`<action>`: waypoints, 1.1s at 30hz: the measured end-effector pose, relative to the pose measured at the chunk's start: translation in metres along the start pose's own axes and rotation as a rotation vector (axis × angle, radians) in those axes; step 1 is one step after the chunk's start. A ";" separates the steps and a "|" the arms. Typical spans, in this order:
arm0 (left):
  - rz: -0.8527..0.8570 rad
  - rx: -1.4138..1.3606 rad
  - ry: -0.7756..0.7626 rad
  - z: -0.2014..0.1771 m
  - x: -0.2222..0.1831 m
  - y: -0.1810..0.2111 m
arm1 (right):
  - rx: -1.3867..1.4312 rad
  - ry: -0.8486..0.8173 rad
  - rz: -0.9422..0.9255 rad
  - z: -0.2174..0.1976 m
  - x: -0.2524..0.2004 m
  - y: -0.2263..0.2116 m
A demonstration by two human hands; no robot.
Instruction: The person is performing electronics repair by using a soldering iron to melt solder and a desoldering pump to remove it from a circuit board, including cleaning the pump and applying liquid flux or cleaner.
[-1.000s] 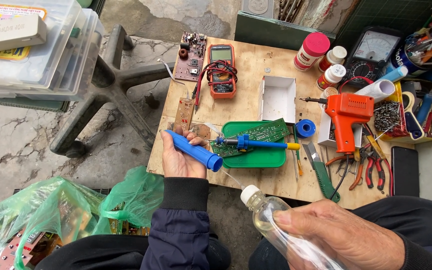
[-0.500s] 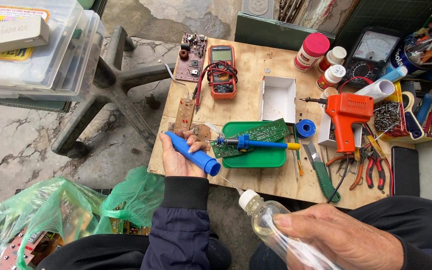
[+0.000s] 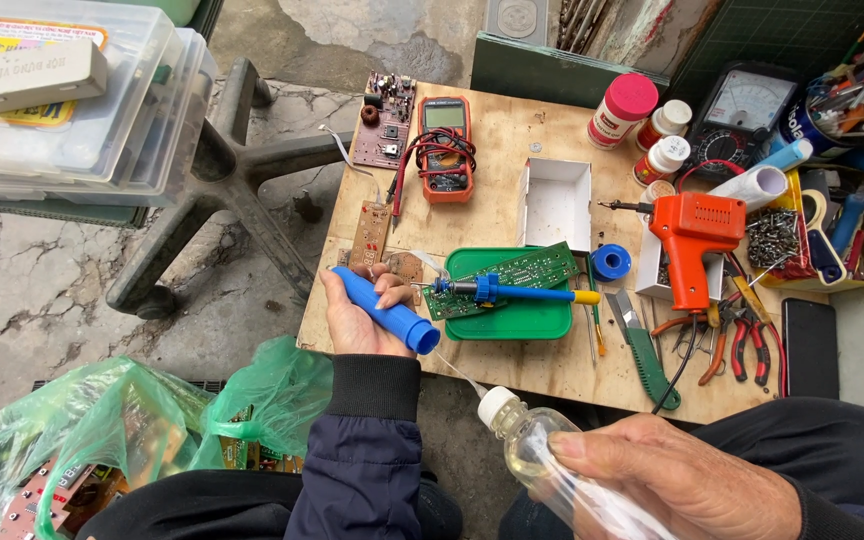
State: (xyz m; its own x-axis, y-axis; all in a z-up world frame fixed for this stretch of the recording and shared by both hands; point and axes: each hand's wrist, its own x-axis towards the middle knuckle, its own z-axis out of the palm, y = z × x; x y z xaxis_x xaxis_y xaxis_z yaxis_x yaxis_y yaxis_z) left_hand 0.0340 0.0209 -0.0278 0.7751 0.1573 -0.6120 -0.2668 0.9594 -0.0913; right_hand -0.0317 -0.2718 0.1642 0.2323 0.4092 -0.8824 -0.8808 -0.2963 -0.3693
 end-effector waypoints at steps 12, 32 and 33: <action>0.169 -0.003 -0.146 0.045 -0.019 -0.018 | 0.088 0.330 0.078 -0.035 -0.005 -0.036; 0.305 0.354 0.262 0.031 0.027 0.005 | -0.665 0.969 -0.820 -0.144 0.314 -0.323; 0.335 0.352 0.278 0.034 0.028 0.008 | -0.686 0.976 -0.824 -0.153 0.329 -0.321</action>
State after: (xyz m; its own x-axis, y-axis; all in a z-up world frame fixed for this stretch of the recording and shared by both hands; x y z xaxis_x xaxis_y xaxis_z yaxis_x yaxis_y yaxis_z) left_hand 0.0727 0.0411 -0.0191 0.4881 0.4450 -0.7508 -0.2280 0.8954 0.3825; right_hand 0.3901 -0.1739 -0.0517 0.9956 0.0074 -0.0939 -0.0585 -0.7332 -0.6775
